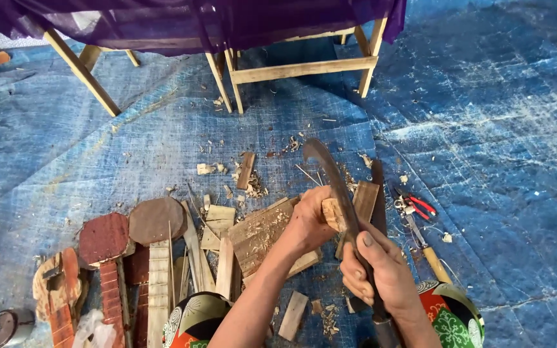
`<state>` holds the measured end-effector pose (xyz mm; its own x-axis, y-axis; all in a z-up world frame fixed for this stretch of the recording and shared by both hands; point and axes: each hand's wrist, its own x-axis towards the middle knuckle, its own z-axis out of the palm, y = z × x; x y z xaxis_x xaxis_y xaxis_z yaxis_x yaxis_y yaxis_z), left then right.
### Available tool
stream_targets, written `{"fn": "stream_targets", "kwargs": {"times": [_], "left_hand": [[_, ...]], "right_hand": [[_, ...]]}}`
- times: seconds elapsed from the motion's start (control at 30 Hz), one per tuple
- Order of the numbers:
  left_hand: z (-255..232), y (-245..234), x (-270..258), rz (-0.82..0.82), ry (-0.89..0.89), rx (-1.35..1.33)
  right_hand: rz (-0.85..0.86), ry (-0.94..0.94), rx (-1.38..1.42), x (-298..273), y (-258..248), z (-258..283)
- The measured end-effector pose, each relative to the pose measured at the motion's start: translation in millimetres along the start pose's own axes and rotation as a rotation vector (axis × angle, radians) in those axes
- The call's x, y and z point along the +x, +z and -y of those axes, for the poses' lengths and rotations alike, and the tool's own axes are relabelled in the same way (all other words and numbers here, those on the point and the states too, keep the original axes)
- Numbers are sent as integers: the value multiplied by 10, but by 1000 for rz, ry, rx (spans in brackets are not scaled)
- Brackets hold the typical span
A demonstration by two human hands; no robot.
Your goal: Shaving and shaping a small piece of wood using a curved hand tool, likely for instrument repair or creation.
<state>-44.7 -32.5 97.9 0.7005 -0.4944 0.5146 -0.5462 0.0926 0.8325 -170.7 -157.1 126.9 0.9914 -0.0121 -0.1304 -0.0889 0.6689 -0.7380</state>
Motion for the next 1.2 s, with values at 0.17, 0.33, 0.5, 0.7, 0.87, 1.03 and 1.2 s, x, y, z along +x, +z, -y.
{"fn": "stream_targets", "kwargs": {"times": [0.17, 0.33, 0.5, 0.7, 0.87, 1.03, 1.2], "left_hand": [[618, 71, -200, 17, -86, 22], [315, 59, -124, 18, -108, -54], [734, 67, -223, 16, -175, 116], [338, 49, -90, 14, -57, -35], [332, 86, -201, 26, -79, -34], [482, 133, -138, 22, -119, -60], [398, 125, -126, 48, -30, -45]], "right_hand": [[-57, 36, -24, 179, -116, -231], [-42, 27, -117, 67, 43, -34], [-57, 21, -98, 176, -9, -187], [-56, 4, -109, 107, -13, -81], [-47, 15, 16, 7, -79, -214], [-72, 11, -131, 100, -72, -106], [3, -43, -33, 30, -32, -122]]}}
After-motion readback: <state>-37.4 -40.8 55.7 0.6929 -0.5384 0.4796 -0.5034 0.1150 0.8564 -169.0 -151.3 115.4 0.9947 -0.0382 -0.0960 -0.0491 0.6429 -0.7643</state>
